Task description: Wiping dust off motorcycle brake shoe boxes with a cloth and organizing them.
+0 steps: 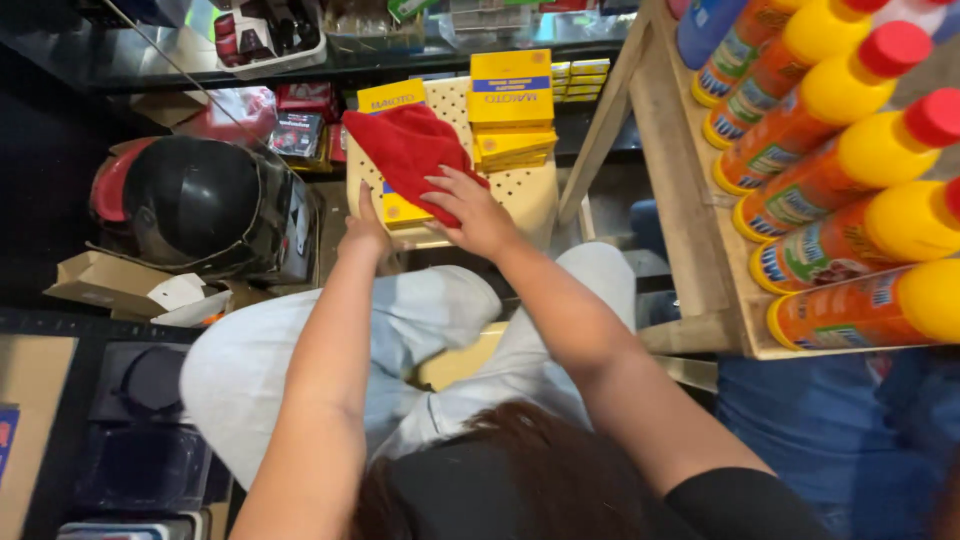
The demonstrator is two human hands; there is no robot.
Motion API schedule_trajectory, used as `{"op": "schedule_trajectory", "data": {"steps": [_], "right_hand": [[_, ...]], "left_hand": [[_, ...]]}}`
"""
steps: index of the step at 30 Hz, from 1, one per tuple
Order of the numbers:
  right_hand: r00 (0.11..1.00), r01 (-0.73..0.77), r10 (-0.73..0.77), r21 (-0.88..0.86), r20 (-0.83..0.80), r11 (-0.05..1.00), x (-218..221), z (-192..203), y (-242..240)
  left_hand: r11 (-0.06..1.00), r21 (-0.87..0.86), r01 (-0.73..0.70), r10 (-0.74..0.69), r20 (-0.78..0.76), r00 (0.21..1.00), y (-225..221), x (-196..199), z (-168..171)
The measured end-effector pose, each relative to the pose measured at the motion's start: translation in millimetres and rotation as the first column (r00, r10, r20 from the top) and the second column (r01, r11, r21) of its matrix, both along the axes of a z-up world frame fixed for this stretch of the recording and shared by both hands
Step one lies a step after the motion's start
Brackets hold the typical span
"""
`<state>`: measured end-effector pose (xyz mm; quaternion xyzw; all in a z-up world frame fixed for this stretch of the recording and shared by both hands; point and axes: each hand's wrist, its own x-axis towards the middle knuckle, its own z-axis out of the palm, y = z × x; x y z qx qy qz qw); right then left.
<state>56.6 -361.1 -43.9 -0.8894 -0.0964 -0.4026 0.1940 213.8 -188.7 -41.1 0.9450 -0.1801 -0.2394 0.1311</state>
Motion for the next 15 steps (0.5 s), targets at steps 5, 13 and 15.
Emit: {"op": "schedule_trajectory", "data": {"steps": [5, 13, 15], "right_hand": [[1.0, 0.017, -0.017, -0.024, -0.011, 1.0, 0.9, 2.8, 3.6], [1.0, 0.022, -0.023, -0.069, -0.009, 0.997, 4.9, 4.1, 3.5], [0.999, 0.028, -0.029, -0.052, -0.034, 0.998, 3.5, -1.1, 7.0]], "left_hand": [[0.997, -0.008, 0.073, -0.073, 0.009, 0.997, 8.4, -1.2, 6.9], [0.976, -0.068, 0.208, -0.208, 0.001, 0.978, 15.9, 29.0, 7.1], [0.964, -0.206, 0.165, -0.176, -0.036, 0.984, 22.9, 29.8, 7.1]]}}
